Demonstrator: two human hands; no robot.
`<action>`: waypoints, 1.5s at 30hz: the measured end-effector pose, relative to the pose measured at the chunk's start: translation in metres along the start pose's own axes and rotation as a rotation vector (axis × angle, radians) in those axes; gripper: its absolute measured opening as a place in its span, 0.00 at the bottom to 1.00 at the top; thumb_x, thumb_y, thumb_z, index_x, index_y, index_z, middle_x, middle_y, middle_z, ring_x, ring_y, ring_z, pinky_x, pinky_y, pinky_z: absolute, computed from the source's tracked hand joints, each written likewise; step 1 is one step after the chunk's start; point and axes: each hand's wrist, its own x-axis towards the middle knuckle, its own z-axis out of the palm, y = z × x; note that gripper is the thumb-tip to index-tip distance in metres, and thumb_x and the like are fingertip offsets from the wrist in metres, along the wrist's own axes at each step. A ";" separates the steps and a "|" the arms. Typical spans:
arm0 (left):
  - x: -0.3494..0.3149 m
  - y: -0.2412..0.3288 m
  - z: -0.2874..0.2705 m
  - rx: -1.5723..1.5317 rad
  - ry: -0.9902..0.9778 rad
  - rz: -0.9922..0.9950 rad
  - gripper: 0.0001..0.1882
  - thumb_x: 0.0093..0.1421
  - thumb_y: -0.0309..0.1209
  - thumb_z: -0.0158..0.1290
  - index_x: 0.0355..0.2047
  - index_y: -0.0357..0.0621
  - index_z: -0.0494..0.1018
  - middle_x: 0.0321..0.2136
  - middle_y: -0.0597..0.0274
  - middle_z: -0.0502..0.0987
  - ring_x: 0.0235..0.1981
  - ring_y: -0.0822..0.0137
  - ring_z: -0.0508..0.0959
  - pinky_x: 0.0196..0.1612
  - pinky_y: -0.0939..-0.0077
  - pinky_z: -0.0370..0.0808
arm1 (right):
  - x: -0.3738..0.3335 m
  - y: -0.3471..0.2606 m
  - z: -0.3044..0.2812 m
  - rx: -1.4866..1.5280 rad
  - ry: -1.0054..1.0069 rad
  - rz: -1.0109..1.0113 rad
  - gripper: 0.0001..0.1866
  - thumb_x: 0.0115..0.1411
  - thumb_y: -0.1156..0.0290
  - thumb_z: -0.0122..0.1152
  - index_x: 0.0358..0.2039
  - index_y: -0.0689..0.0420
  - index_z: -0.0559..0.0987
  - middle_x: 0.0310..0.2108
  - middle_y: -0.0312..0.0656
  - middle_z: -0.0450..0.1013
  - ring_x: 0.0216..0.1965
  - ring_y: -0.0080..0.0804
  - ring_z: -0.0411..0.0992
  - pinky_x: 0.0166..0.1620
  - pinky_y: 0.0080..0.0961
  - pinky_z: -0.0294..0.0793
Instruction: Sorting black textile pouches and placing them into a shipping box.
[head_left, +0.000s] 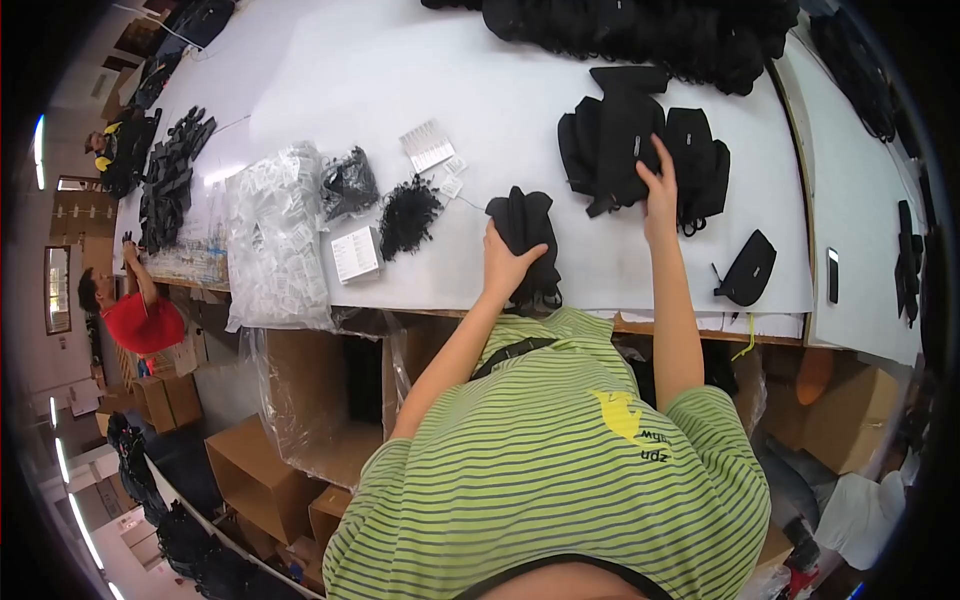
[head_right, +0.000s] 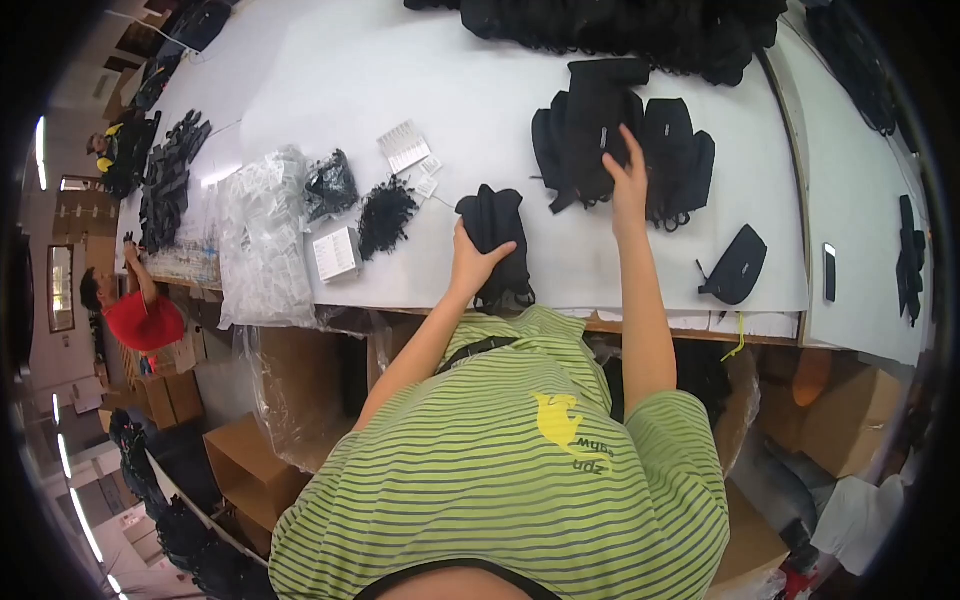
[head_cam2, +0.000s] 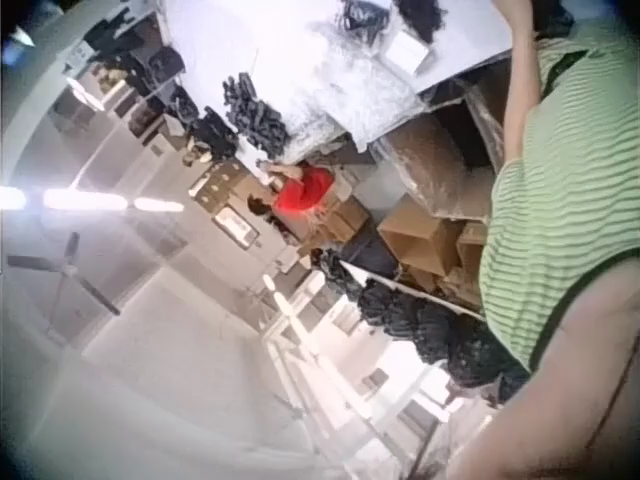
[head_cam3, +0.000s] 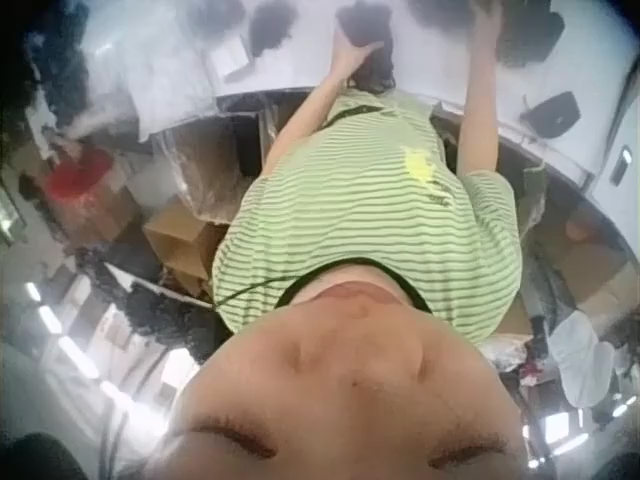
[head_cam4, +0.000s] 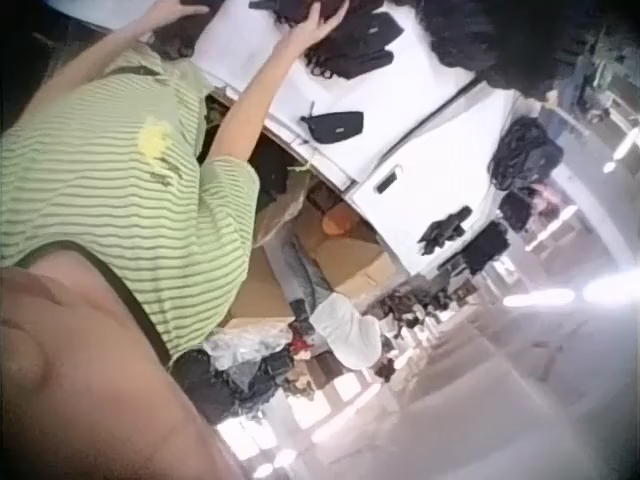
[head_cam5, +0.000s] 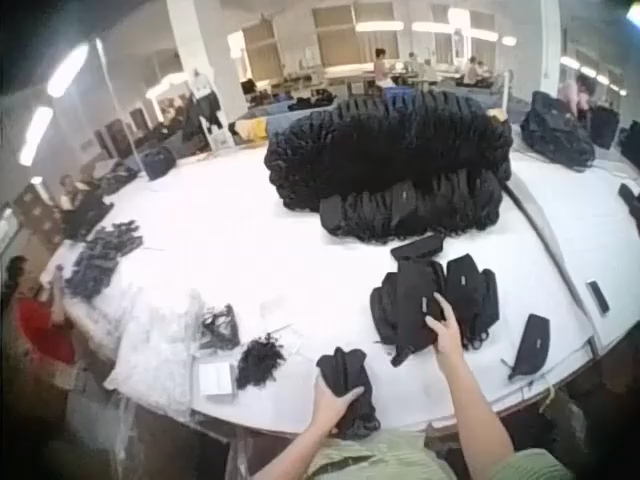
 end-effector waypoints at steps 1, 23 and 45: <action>-0.005 0.006 0.001 -0.007 0.007 -0.023 0.60 0.40 0.47 0.69 0.62 0.29 0.44 0.56 0.35 0.59 0.57 0.41 0.62 0.60 0.57 0.61 | -0.023 -0.002 -0.001 0.130 0.041 0.159 0.31 0.62 0.74 0.49 0.66 0.50 0.56 0.59 0.43 0.63 0.53 0.41 0.70 0.54 0.37 0.72; 0.007 0.010 -0.037 0.204 -0.009 0.107 0.62 0.36 0.49 0.71 0.59 0.22 0.48 0.55 0.33 0.60 0.58 0.43 0.62 0.60 0.61 0.62 | -0.074 0.128 0.050 -1.061 -0.305 -0.080 0.32 0.49 0.80 0.52 0.59 0.53 0.67 0.52 0.54 0.63 0.53 0.50 0.64 0.54 0.39 0.67; 0.003 0.019 -0.026 0.255 -0.038 0.006 0.66 0.37 0.57 0.68 0.61 0.22 0.44 0.59 0.32 0.55 0.59 0.39 0.60 0.59 0.57 0.62 | 0.000 0.108 0.029 -1.446 0.131 -0.410 0.14 0.48 0.72 0.64 0.36 0.51 0.72 0.37 0.43 0.68 0.42 0.43 0.68 0.42 0.39 0.69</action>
